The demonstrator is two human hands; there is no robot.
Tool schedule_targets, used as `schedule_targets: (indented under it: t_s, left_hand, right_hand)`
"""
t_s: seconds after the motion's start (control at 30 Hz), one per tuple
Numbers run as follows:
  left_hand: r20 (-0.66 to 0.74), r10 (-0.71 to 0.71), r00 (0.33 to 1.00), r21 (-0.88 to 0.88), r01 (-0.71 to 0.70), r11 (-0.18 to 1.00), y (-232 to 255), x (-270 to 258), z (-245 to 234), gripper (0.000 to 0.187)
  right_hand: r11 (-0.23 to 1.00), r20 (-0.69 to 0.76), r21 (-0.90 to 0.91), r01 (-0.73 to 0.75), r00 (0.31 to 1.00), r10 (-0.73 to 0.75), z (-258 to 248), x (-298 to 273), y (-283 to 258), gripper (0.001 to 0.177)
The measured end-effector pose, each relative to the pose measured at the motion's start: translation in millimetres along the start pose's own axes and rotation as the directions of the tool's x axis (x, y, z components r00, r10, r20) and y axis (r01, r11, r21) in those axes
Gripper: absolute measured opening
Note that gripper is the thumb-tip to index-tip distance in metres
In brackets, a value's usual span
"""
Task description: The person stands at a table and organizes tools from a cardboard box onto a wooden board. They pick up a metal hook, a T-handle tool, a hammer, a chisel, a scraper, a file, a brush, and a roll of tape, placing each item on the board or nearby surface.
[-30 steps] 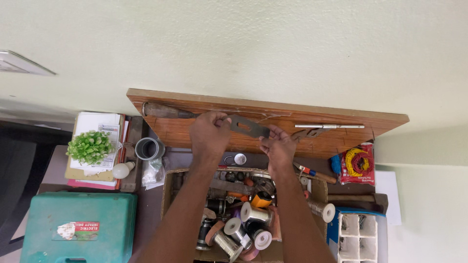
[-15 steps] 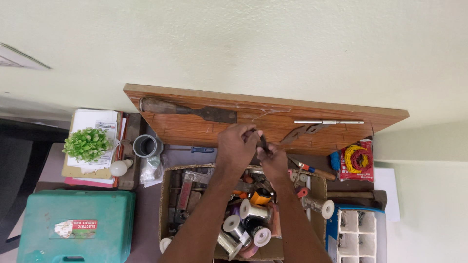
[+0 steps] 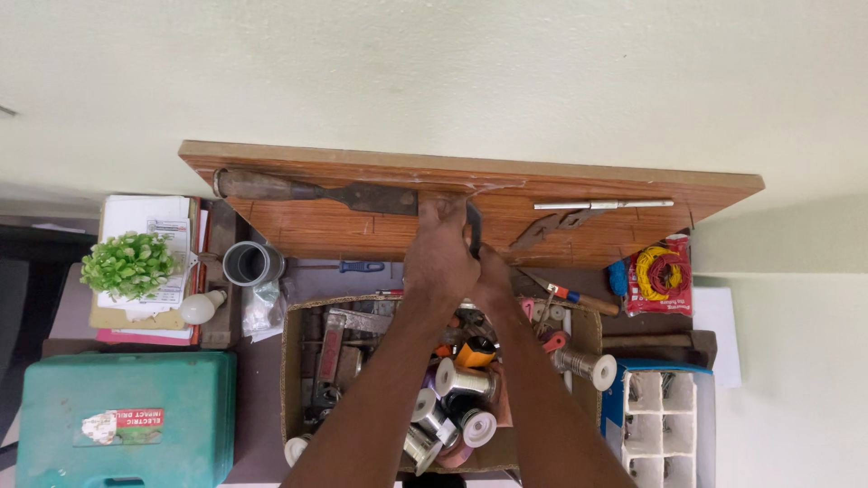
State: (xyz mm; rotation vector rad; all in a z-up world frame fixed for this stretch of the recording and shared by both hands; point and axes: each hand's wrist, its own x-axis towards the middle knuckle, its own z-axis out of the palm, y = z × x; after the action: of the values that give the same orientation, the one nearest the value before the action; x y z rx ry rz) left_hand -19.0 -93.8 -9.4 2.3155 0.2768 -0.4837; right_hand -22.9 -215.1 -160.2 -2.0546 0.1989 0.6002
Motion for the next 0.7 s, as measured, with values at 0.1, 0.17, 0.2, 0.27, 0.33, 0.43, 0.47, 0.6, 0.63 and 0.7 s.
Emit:
schedule_targets:
  t_s: [0.1, 0.17, 0.2, 0.27, 0.33, 0.43, 0.47, 0.6, 0.63, 0.7]
  left_hand:
    - [0.003, 0.002, 1.0, -0.013, -0.002, 1.0, 0, 1, 2, 0.068]
    - [0.016, -0.007, 1.0, -0.03, 0.008, 1.0, -4, 3, 7, 0.063]
    - [-0.018, 0.024, 1.0, -0.044, -0.025, 0.999, -6, 4, 10, 0.062]
    - [-0.088, 0.084, 0.993, -0.069, -0.09, 0.994, -11, 7, 16, 0.06]
    - [-0.139, 0.137, 0.981, -0.09, -0.15, 0.985, -17, 8, 21, 0.058]
    - [-0.145, 0.174, 0.974, -0.105, -0.19, 0.976, -25, 14, 25, 0.06]
    - [-0.135, 0.182, 0.974, -0.108, -0.197, 0.975, -27, 14, 25, 0.062]
    - [-0.2, 0.231, 0.952, -0.147, -0.262, 0.954, -30, 16, 25, 0.056]
    - [-0.206, 0.235, 0.95, -0.158, -0.27, 0.95, -30, 16, 25, 0.054]
    - [-0.196, 0.23, 0.953, -0.17, -0.264, 0.949, -30, 17, 26, 0.051]
  right_hand:
    - [0.999, -0.002, 0.029, -0.017, 1.0, 0.017, 9, 13, 12, 0.028]
    - [0.98, 0.006, 0.198, -0.032, 1.0, 0.031, 18, 24, 26, 0.029]
    - [0.937, 0.021, 0.346, -0.042, 0.999, 0.037, 22, 29, 34, 0.03]
    - [0.866, 0.022, 0.501, -0.001, 1.0, -0.012, 29, 39, 48, 0.033]
    - [0.843, -0.016, 0.527, 0.106, 0.993, -0.115, 35, 47, 57, 0.036]
    - [0.967, -0.056, 0.242, 0.077, 0.996, -0.065, 36, 61, 62, 0.035]
    - [0.99, -0.074, 0.124, 0.07, 0.995, -0.061, 37, 68, 61, 0.035]
    - [0.987, -0.126, -0.138, 0.081, 0.987, -0.098, 37, 81, 51, 0.036]
    - [0.984, -0.136, -0.15, 0.093, 0.984, -0.114, 36, 79, 50, 0.037]
    - [0.942, -0.199, -0.251, 0.221, 0.941, -0.274, 37, 70, 45, 0.032]
